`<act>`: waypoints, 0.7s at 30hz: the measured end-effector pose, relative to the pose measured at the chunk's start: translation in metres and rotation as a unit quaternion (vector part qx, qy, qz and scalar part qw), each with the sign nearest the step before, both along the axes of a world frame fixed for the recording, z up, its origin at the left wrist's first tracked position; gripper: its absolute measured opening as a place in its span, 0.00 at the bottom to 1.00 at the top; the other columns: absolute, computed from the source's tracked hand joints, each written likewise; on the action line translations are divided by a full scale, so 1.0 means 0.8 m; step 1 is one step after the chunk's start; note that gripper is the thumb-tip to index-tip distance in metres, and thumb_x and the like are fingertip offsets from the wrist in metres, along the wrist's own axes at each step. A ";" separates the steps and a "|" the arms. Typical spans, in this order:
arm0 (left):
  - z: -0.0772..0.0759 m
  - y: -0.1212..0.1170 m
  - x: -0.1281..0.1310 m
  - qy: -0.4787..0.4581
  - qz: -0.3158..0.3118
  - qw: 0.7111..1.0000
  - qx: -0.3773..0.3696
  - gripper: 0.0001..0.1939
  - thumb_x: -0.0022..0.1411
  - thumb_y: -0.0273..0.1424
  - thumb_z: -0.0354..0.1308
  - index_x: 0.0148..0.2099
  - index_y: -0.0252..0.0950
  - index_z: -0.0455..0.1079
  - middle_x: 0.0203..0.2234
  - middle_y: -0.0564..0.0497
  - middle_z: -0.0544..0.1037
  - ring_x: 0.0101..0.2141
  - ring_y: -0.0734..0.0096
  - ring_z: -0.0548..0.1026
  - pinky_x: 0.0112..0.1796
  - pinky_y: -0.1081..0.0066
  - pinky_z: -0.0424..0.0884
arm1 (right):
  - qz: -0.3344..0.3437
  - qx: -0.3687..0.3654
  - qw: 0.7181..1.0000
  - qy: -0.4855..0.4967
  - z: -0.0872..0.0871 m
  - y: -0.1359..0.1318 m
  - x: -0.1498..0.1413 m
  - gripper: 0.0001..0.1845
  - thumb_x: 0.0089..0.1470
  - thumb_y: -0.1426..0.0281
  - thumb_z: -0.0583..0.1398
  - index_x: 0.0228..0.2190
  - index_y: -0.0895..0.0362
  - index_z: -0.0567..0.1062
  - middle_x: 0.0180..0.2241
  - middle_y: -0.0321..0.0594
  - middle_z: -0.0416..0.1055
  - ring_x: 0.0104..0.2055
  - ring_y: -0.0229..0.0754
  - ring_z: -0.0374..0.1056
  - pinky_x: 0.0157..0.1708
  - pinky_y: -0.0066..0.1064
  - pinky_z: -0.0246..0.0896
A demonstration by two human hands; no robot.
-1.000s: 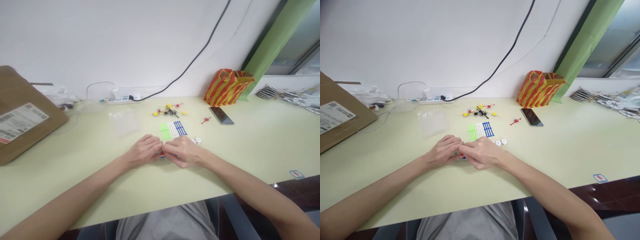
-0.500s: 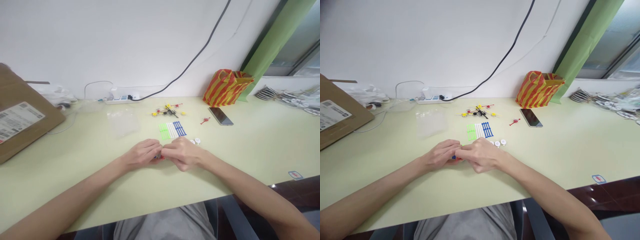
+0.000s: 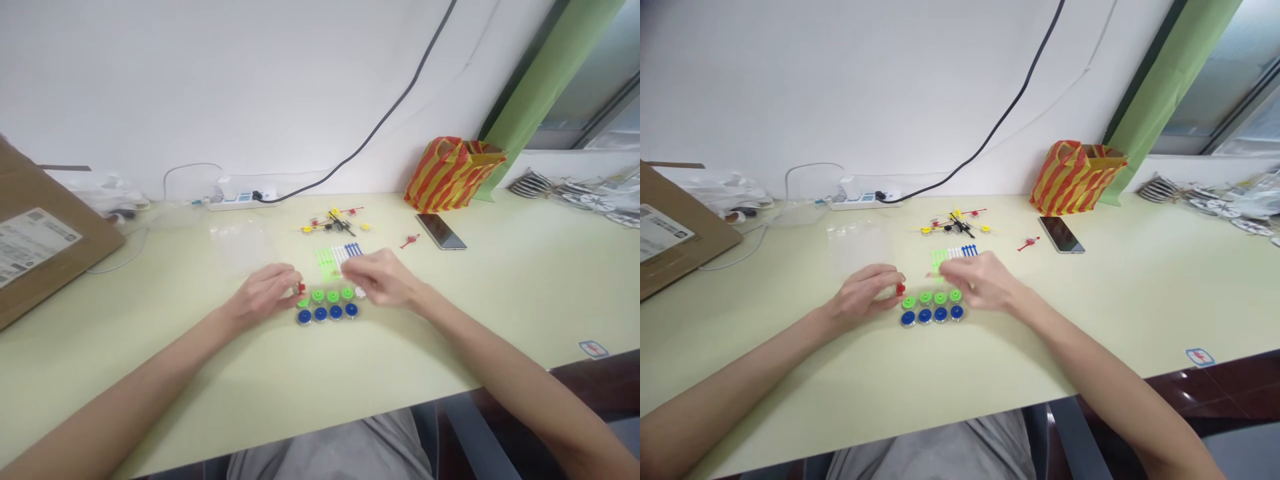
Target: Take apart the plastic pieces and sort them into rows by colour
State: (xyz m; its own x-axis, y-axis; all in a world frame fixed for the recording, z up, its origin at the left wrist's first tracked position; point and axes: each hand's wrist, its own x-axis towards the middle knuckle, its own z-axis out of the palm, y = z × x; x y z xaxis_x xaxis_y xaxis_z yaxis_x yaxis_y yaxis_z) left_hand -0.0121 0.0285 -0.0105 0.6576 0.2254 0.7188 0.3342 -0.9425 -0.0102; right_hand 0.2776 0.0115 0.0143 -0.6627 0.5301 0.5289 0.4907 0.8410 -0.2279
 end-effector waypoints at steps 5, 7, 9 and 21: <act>-0.005 0.016 -0.011 -0.065 0.103 0.992 -0.045 0.04 0.68 0.28 0.60 0.45 0.39 0.69 0.32 0.50 0.80 0.37 0.65 0.79 0.40 0.65 0.75 | -0.309 -0.047 0.950 0.012 -0.025 0.069 0.045 0.13 0.64 0.68 0.54 0.41 0.56 0.78 0.32 0.41 0.78 0.31 0.41 0.70 0.34 0.30 0.55; -0.007 0.019 -0.011 -0.063 0.119 0.990 -0.046 0.03 0.68 0.29 0.60 0.44 0.40 0.69 0.33 0.51 0.80 0.37 0.65 0.79 0.41 0.64 0.73 | -0.367 -0.082 0.925 -0.059 -0.032 0.088 0.060 0.14 0.64 0.67 0.55 0.38 0.56 0.80 0.34 0.44 0.80 0.36 0.45 0.72 0.35 0.32 0.55; -0.010 0.020 -0.009 -0.054 0.120 0.990 -0.043 0.03 0.68 0.29 0.60 0.44 0.40 0.69 0.34 0.52 0.80 0.38 0.65 0.79 0.41 0.64 0.72 | -0.397 -0.117 0.903 -0.118 -0.036 0.098 0.068 0.16 0.64 0.67 0.54 0.35 0.56 0.82 0.35 0.48 0.80 0.38 0.48 0.73 0.35 0.32 0.56; -0.011 0.020 -0.003 -0.025 0.106 0.993 -0.037 0.05 0.68 0.31 0.60 0.46 0.40 0.70 0.39 0.51 0.82 0.41 0.64 0.82 0.43 0.62 0.71 | -0.445 -0.177 0.871 -0.108 -0.039 0.099 0.070 0.25 0.61 0.70 0.55 0.60 0.57 0.68 0.46 0.53 0.77 0.50 0.57 0.71 0.47 0.39 0.61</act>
